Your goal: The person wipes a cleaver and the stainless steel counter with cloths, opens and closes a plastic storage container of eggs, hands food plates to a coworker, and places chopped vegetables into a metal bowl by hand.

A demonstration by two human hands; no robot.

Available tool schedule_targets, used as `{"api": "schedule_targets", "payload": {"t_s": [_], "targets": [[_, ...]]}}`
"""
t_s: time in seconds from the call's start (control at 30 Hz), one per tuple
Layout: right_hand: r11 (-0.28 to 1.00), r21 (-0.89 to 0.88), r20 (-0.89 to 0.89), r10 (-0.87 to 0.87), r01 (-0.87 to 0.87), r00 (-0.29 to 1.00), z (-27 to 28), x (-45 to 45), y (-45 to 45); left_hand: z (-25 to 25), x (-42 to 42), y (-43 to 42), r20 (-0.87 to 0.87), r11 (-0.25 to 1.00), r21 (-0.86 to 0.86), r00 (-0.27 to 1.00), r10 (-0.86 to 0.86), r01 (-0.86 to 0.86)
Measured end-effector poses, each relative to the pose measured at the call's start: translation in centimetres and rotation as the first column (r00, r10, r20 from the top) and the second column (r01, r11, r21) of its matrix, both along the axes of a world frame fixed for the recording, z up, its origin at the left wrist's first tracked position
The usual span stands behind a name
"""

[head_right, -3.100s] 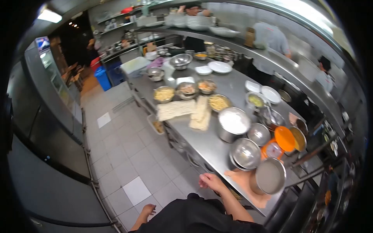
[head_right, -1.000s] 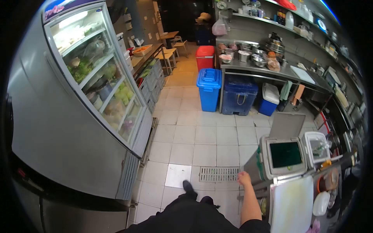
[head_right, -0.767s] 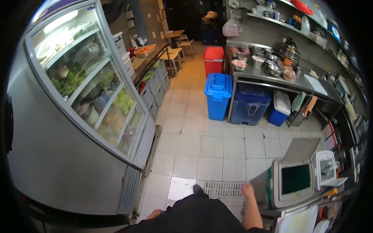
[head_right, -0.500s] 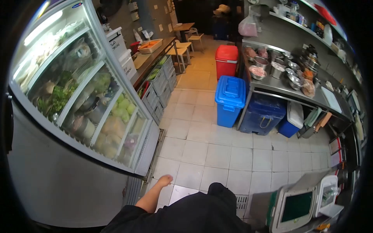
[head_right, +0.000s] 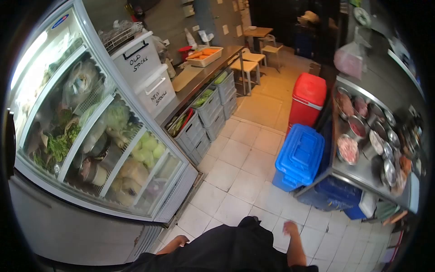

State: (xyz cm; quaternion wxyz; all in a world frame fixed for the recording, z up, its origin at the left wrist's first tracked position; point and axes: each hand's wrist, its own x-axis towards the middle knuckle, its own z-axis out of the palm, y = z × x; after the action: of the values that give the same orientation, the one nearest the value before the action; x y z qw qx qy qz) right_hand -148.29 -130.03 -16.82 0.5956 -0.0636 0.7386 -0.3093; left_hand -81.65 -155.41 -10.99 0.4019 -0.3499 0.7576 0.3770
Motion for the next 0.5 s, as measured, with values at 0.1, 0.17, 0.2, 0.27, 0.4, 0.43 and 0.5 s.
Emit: {"api": "schedule_targets", "payload": {"t_s": [0.1, 0.17, 0.2, 0.27, 0.4, 0.43, 0.5], "targets": [[0.89, -0.229, -0.529, 0.225, -0.393, 0.818, 10.9, -9.6, -19.0, 2.9, -2.0, -0.1, 0.026, 0.789, 0.001, 0.789, 0.614, -0.615], [0.907, -0.343, -0.42, 0.084, -0.244, 0.904, 23.4, -10.0, -30.8, 2.8, -3.9, -1.7, 0.098, 0.309, 0.021, 0.309, 0.946, -0.951], [0.854, -0.438, -0.402, 0.095, -0.282, 0.911, 26.0, -10.7, -36.2, 2.0, -4.1, -2.2, -0.079, 0.678, -0.023, 0.678, 0.731, -0.735], [0.73, -0.589, -0.395, 0.115, -0.347, 0.912, 30.6, -10.3, -45.0, 1.2, -5.5, -4.2, -0.306, 0.876, -0.066, 0.845, 0.439, -0.478], [0.515, -0.758, -0.281, 0.295, -0.4, 0.913, 41.6, -2.2, -56.8, 0.8, -11.6, -13.6, -0.311, 0.394, 0.182, 0.328, 0.892, -0.901], [0.475, -0.775, -0.267, 0.35, -0.416, 0.898, 43.1, -0.1, -59.3, 1.0, -13.2, -16.7, -0.296, 0.181, 0.244, 0.104, 0.949, -0.953], [0.409, -0.78, -0.289, 0.434, -0.473, 0.853, 45.8, 3.4, -64.6, 2.4, -15.9, -24.9, -0.499, 0.131, 0.196, 0.016, 0.866, -0.972]]}}
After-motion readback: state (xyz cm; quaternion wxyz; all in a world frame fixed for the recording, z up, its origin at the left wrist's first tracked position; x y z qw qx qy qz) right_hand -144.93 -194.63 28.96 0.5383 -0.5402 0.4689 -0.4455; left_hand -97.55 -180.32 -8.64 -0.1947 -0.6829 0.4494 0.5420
